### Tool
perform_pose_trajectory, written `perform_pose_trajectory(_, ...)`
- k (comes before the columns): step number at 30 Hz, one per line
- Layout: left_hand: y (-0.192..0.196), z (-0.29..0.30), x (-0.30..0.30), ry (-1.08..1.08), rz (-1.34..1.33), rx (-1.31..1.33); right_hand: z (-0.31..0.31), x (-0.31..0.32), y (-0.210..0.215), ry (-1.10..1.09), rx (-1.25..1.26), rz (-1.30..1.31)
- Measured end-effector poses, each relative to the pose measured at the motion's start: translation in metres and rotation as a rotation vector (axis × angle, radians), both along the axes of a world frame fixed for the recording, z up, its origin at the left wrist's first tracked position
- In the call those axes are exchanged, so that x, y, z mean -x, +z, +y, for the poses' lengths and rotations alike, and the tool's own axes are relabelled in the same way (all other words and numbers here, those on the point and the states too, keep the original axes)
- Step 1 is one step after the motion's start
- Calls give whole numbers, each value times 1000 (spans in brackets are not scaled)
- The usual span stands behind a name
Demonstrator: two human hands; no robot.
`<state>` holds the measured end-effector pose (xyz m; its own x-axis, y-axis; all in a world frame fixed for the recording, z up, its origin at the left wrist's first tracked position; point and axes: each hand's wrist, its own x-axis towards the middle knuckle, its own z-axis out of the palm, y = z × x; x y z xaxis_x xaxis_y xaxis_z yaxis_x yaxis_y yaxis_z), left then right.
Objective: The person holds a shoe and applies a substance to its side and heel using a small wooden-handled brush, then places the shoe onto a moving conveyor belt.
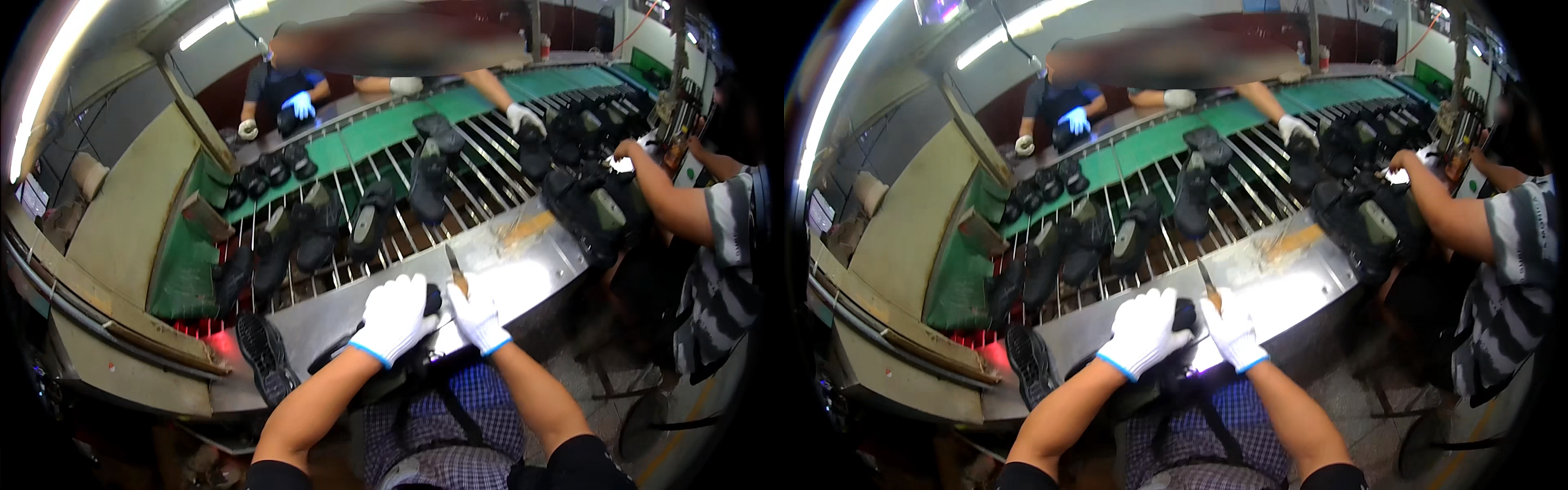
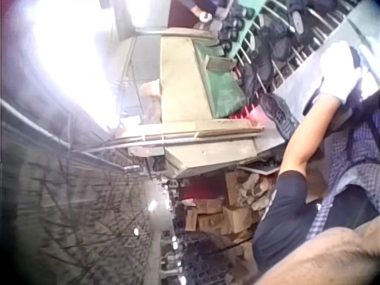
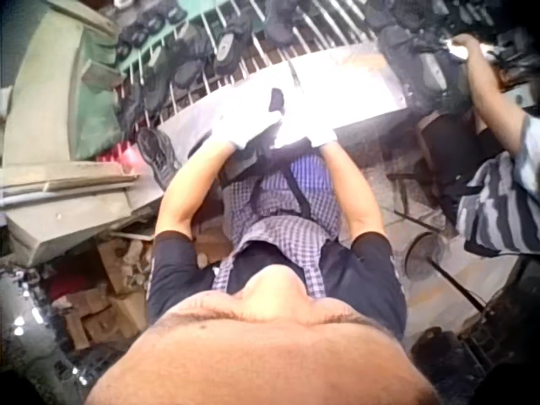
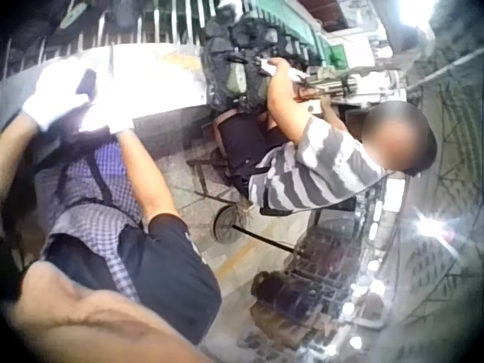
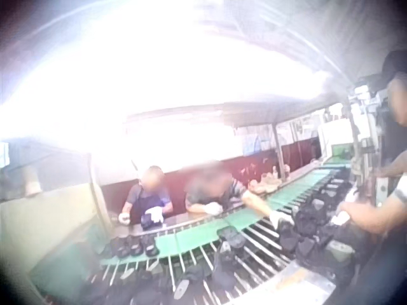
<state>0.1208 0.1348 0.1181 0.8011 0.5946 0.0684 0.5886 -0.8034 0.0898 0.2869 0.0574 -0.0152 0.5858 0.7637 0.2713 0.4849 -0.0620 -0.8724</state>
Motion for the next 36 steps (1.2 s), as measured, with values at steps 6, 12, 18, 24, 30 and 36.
perform_pose_trajectory(6,109,-38,74,-148,-467,-104,-20,-20,4,151,-47,841)
perform_pose_trajectory(12,10,-42,163,380,-208,166,-15,27,28,142,192,217)
perform_pose_trajectory(18,-14,-32,149,211,-280,67,-51,32,58,296,170,-138)
perform_pose_trajectory(24,11,-5,123,136,-134,200,-88,63,115,442,369,-525)
perform_pose_trajectory(30,18,0,117,208,-33,279,-57,73,129,445,357,-629)
perform_pose_trajectory(36,12,-2,120,198,-77,242,-33,46,93,765,309,233)
